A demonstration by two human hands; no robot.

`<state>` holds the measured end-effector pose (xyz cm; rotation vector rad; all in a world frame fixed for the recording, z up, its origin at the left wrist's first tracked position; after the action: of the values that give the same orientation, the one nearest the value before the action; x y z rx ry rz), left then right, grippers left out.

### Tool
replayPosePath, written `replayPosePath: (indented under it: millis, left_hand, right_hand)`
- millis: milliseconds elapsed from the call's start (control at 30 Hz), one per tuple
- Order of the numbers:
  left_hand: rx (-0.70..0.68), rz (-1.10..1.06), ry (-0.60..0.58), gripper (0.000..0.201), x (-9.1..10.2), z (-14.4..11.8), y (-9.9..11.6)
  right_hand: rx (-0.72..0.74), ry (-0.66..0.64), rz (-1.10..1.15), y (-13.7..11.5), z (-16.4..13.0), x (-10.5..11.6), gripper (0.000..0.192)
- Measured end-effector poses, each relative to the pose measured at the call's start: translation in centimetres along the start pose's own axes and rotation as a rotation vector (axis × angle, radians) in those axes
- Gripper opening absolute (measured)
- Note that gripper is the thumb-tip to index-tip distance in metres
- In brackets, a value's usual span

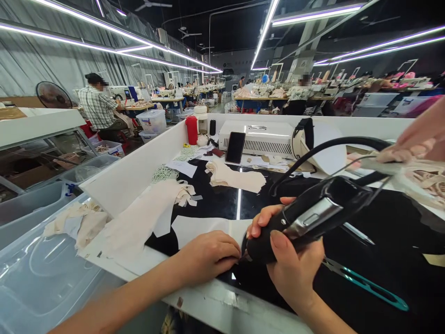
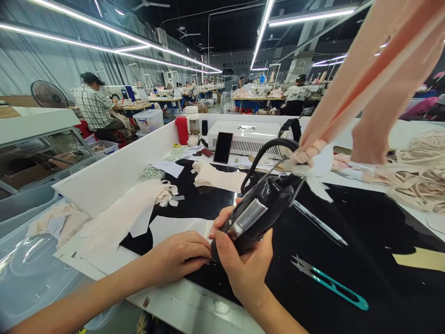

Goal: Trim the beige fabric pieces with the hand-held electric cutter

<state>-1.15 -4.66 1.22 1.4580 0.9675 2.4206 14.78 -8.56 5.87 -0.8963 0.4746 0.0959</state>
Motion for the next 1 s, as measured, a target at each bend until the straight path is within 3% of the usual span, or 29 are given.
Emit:
replayPosePath:
  millis: [133, 367, 533, 700, 1000]
  left_hand:
    - [-0.009, 0.001, -0.020, 0.019, 0.2, -0.2, 0.1]
    - [0.019, 0.115, 0.099, 0.019, 0.9, -0.3, 0.7]
    - [0.033, 0.200, 0.018, 0.008, -0.1, 0.7, 0.9]
    - [-0.055, 0.218, -0.019, 0.005, -1.1, 1.4, 0.6]
    - [-0.171, 0.189, -0.119, 0.034, -0.3, 0.2, 0.5]
  right_hand:
    - [0.001, -0.016, -0.021, 0.0, -0.1, 0.1, 0.040]
    - [-0.006, -0.032, -0.031, -0.7, -0.1, 0.5, 0.038]
    - [0.001, -0.043, -0.065, -1.3, -0.4, 1.1, 0.037]
    - [0.010, -0.043, -0.081, -1.7, -0.4, 1.4, 0.037]
    - [-0.002, -0.031, -0.065, -2.0, -0.4, 1.4, 0.037]
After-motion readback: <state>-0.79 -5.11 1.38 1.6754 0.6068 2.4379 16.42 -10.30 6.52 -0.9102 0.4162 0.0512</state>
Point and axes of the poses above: each hand's wrist, its own z-axis towards the middle knuckle, its own x-axis out of the back of the hand, y = z × x, the point moved 3 cm from there along z, towards the middle knuckle
